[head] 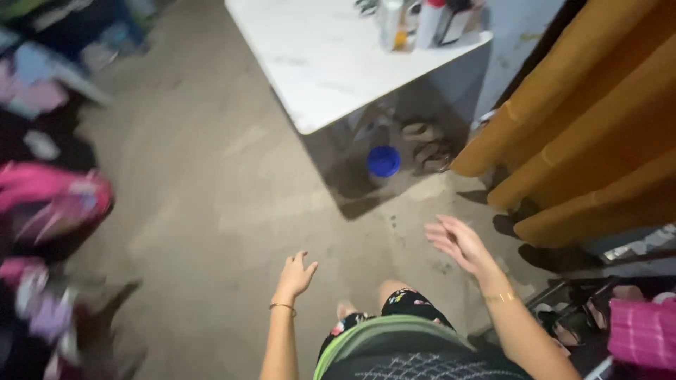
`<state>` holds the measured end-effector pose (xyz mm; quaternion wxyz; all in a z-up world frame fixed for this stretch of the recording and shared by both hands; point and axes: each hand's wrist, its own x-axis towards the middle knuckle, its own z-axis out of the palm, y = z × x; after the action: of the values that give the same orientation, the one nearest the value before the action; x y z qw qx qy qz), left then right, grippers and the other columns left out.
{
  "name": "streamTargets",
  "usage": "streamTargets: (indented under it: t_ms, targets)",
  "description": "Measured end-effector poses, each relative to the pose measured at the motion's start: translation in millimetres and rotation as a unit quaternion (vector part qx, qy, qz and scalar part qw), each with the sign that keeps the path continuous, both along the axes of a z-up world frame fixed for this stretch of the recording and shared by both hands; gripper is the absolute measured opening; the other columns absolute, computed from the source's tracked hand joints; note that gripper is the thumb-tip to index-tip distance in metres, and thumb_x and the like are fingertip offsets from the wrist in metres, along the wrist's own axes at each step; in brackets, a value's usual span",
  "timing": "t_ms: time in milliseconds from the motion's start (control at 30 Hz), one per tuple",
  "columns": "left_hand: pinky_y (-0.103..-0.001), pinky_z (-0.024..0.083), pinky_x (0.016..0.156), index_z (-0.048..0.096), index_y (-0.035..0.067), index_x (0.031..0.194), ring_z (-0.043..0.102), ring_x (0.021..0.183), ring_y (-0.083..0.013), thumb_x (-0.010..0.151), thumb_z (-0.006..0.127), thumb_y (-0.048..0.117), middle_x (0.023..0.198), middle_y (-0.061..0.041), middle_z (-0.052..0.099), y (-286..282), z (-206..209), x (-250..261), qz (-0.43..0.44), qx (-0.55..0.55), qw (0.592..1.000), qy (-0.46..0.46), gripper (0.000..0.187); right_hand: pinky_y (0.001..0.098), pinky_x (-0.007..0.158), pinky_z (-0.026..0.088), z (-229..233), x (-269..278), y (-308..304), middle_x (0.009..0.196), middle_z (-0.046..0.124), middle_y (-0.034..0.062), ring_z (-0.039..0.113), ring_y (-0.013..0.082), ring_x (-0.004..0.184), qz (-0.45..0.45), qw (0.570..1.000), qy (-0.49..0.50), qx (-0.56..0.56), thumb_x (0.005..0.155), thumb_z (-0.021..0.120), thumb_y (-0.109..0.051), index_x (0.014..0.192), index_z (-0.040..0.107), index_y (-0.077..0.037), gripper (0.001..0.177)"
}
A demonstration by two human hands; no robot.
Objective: Organizing various household items including medicine, brushes, and boxes between different surfaces and shelves.
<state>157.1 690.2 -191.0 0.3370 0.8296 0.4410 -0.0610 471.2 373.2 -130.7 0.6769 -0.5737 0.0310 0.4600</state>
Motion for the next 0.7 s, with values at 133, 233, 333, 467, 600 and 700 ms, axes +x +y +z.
streamTargets:
  t_ms: [133,233,333,467,600,700]
  targets:
    - [-0.049,0.046,0.105,0.05,0.013,0.144,0.055,0.127,-0.0421,0.094,0.062,0.043,0.137,-0.025,0.054,84,32,101,-0.144,-0.013,0.989,0.037,0.06,0.0419,0.1,0.053,-36,35,-38,0.135,0.065,0.0211,0.064,0.0327,0.123,-0.095,0.993,0.008,-0.073,0.102,0.045,-0.02,0.145,0.046,-0.005,0.045]
    - [-0.047,0.045,0.108,0.054,0.009,0.142,0.057,0.126,-0.0418,0.095,0.062,0.045,0.133,-0.027,0.061,131,46,188,-0.218,0.025,0.975,-0.025,0.06,0.0426,0.099,0.051,-75,79,-62,0.135,0.064,0.0203,0.064,0.0338,0.12,-0.155,0.982,0.019,-0.102,0.105,0.047,-0.025,0.145,0.048,-0.005,0.045]
    - [-0.048,0.045,0.105,0.054,0.006,0.141,0.056,0.127,-0.0416,0.094,0.062,0.044,0.135,-0.026,0.06,162,71,270,-0.224,0.013,0.971,-0.086,0.061,0.0446,0.094,0.054,-100,146,-65,0.134,0.064,0.023,0.067,0.0338,0.115,-0.204,0.968,0.009,-0.148,0.106,0.047,-0.023,0.144,0.049,-0.002,0.044]
    - [-0.046,0.046,0.105,0.055,0.003,0.14,0.059,0.125,-0.0408,0.094,0.063,0.041,0.133,-0.025,0.063,197,86,387,-0.247,0.007,0.955,-0.165,0.06,0.0375,0.083,0.058,-81,280,-23,0.127,0.068,0.022,0.07,0.0288,0.103,-0.241,0.964,-0.055,-0.096,0.107,0.049,-0.025,0.143,0.052,-0.003,0.042]
    - [-0.046,0.049,0.102,0.054,0.003,0.14,0.062,0.121,-0.0399,0.094,0.064,0.039,0.132,-0.024,0.065,217,107,484,-0.219,0.063,0.943,-0.241,0.059,0.0368,0.084,0.058,-47,416,60,0.116,0.07,0.0174,0.069,0.0244,0.098,-0.255,0.952,-0.17,0.006,0.111,0.054,-0.022,0.14,0.054,0.0,0.037]
    - [-0.044,0.052,0.095,0.051,0.009,0.145,0.067,0.109,-0.0364,0.09,0.065,0.036,0.124,-0.02,0.068,216,141,555,-0.118,-0.012,0.964,-0.239,0.062,0.0335,0.082,0.06,8,473,155,0.111,0.071,0.0146,0.072,0.0233,0.095,-0.203,0.963,-0.175,-0.003,0.103,0.052,-0.017,0.135,0.054,-0.002,0.035]
